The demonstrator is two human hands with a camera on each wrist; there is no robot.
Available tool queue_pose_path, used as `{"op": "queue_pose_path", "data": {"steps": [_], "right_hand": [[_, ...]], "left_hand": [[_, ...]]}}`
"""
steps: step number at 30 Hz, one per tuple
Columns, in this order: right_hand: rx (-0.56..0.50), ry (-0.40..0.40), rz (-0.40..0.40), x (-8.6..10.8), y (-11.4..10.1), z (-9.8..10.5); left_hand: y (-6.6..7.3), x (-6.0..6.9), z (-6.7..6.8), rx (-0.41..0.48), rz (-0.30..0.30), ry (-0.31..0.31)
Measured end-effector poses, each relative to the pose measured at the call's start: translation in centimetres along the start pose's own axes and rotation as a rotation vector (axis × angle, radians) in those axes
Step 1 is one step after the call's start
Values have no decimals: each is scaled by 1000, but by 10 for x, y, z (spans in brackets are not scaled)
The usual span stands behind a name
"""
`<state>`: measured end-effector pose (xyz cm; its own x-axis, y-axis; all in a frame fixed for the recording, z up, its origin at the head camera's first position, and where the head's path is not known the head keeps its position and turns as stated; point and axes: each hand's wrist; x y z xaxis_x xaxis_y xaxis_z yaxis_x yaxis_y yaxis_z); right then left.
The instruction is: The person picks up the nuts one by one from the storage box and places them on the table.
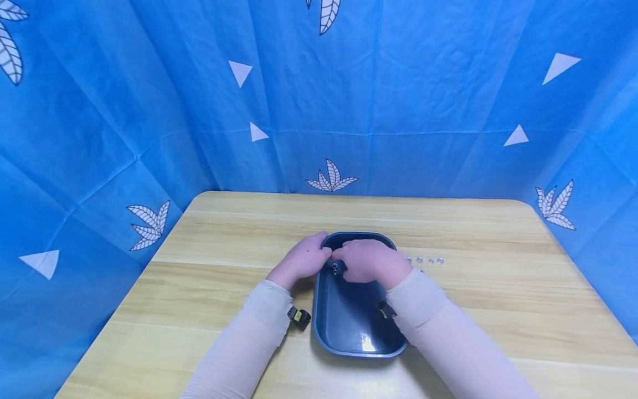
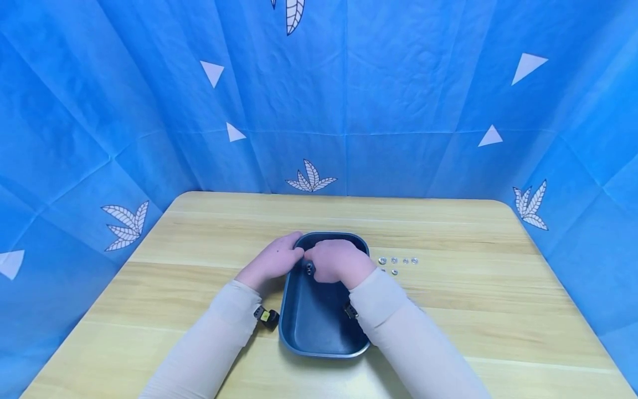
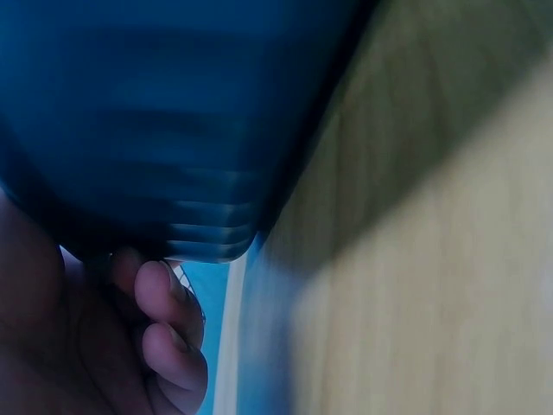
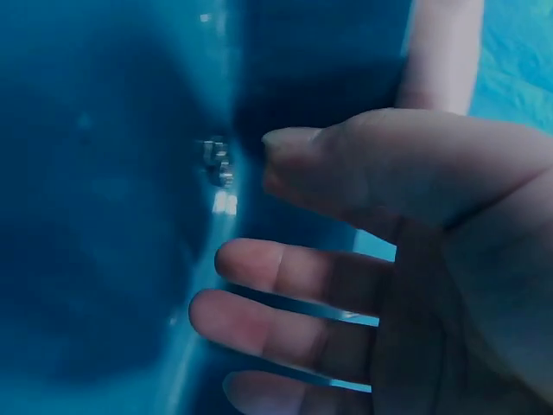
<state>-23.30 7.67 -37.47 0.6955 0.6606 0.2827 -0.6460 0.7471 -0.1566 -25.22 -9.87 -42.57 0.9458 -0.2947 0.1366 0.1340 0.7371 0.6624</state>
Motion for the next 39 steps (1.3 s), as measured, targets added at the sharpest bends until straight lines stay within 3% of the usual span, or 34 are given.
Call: {"op": "queue_pose_path", "data": {"steps": [9,39], "right_hand": [[26,17,16,-6,2,-11],[30,23,6,-11,5,-16]], "left_hand": [[-1,2,-1,7,9,-4],[-1,0,-2,2,-1,6]]}}
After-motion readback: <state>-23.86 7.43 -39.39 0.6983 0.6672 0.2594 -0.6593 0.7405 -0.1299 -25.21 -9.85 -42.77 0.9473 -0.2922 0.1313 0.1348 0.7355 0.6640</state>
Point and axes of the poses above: each hand's wrist, its own x-axis away from the middle knuckle, its own z-axis out of the back of the hand, y = z × x, and after that the axes turned 5 degrees about z, right-handed
